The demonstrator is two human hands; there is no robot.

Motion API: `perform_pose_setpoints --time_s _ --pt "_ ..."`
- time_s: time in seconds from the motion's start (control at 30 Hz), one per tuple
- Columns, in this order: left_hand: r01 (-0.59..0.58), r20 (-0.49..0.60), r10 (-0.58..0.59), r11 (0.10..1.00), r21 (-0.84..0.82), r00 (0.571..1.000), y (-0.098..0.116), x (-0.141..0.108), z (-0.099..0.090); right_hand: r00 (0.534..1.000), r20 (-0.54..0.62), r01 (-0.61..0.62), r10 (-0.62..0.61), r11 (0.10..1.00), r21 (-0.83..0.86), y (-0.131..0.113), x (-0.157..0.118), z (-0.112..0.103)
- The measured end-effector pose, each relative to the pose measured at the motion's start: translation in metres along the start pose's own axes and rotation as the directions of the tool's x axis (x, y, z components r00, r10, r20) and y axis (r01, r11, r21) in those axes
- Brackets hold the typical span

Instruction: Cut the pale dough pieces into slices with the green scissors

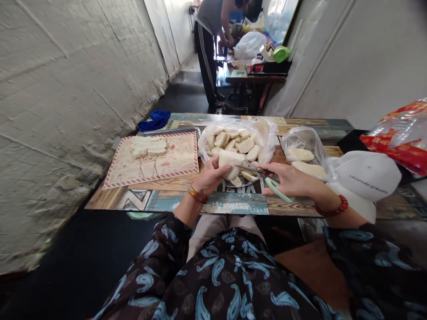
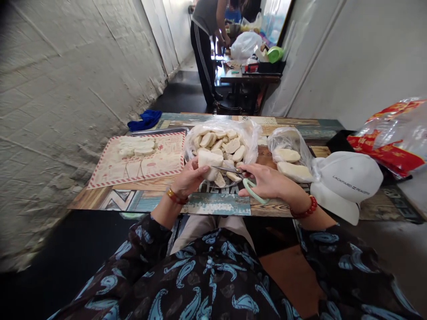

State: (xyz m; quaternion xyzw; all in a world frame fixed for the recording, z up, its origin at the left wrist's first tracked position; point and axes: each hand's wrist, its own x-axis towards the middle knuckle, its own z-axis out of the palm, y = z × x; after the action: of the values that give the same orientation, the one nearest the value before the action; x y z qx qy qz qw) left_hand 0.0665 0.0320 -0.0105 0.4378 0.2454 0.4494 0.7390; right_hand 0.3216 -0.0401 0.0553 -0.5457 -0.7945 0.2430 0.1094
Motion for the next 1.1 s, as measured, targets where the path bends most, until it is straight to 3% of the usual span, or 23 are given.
perform_pose_setpoints --time_s 0.63,0.93,1.1 --pt "0.008 0.030 -0.009 0.999 0.032 1.000 0.000 -0.001 0.003 0.994 0.086 -0.061 0.065 0.997 -0.048 -0.016 0.009 -0.012" --pt "0.015 0.013 -0.016 0.999 0.038 1.000 0.000 0.004 0.005 0.997 0.081 -0.017 0.020 0.999 -0.035 -0.006 0.012 -0.010" --pt "0.011 0.004 -0.011 0.999 0.038 1.000 -0.001 0.005 0.004 0.994 0.082 -0.067 0.070 0.997 -0.042 -0.011 0.014 -0.011"
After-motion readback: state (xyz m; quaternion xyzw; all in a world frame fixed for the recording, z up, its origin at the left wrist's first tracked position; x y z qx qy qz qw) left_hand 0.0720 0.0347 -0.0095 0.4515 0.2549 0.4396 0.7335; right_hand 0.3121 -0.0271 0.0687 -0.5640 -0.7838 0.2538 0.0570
